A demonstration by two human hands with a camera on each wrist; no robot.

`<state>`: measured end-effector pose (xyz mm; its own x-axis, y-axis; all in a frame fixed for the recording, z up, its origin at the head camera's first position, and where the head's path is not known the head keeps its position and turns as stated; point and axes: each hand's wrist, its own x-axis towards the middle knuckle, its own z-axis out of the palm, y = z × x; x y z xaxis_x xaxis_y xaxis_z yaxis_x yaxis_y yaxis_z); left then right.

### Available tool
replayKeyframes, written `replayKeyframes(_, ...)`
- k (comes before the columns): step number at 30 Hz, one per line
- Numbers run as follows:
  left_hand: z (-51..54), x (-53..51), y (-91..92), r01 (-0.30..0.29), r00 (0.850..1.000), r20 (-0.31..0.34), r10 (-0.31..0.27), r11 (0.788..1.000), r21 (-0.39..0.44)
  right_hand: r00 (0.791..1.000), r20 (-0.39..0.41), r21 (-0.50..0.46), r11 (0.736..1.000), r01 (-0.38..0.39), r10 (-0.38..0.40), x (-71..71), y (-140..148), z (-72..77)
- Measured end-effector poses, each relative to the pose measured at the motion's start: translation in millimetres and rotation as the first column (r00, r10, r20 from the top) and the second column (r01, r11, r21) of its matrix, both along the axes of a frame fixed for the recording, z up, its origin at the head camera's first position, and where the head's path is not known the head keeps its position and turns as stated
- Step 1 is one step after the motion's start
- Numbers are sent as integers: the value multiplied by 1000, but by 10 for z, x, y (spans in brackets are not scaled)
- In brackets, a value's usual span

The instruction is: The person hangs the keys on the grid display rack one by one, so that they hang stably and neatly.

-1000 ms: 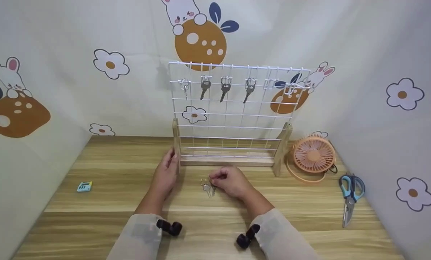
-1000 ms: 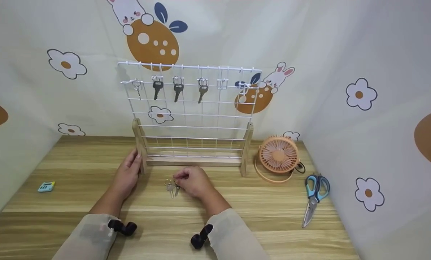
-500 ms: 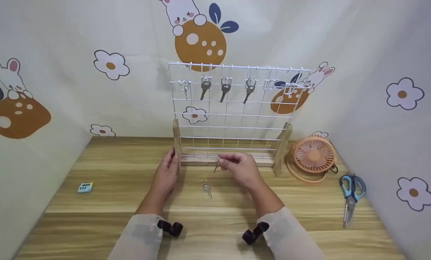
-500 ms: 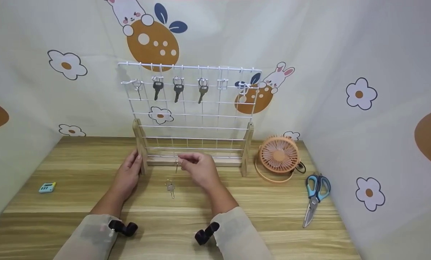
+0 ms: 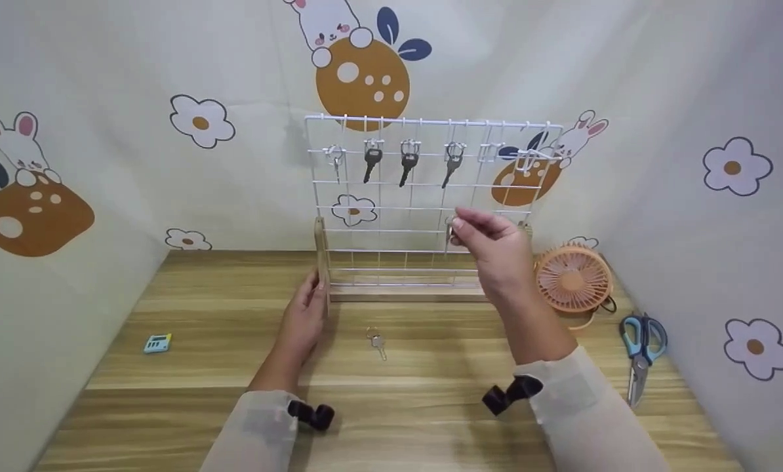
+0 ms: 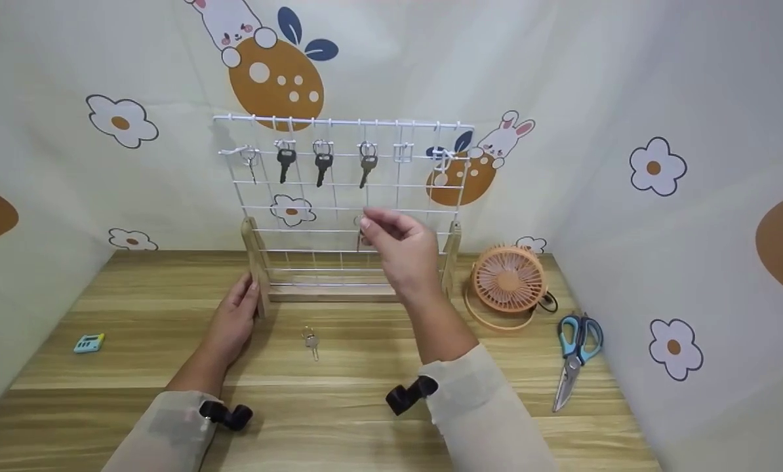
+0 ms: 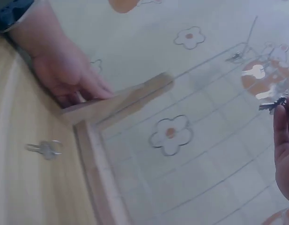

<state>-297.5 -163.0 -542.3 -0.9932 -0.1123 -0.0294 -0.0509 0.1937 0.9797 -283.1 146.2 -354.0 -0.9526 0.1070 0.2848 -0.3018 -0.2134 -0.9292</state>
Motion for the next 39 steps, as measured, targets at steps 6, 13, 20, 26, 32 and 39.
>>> replayKeyframes(6, 2, 7, 10, -2, 1000, 7, 2, 1000, 13, 994, -66, -144, 986, 81, -91, -64, 144, 479)
replayKeyframes(13, -6, 16, 2, -1, 1000, -23, 1, 1000, 22, 989, 0, -251, 957, 144, -149, -160, 173, 707)
replayKeyframes(20, -5, 18, 1, 18, 999, -34, -17, 999, 31, 986, 43, -282, 945, 165, -159, -205, 140, 756)
replayKeyframes(26, 32, 25, -2, 21, 1000, -5, -21, 1000, -13, 984, 42, -266, 948, 177, -172, -234, 134, 761)
replayKeyframes(32, 16, 13, 10, 3, 1000, -30, -3, 1000, -10, 984, 35, -260, 949, 178, -174, -318, 135, 653)
replayKeyframes(39, 13, 14, 15, -3, 999, -36, 3, 1000, -2, 985, 27, -266, 949, 171, -170, -367, 137, 394)
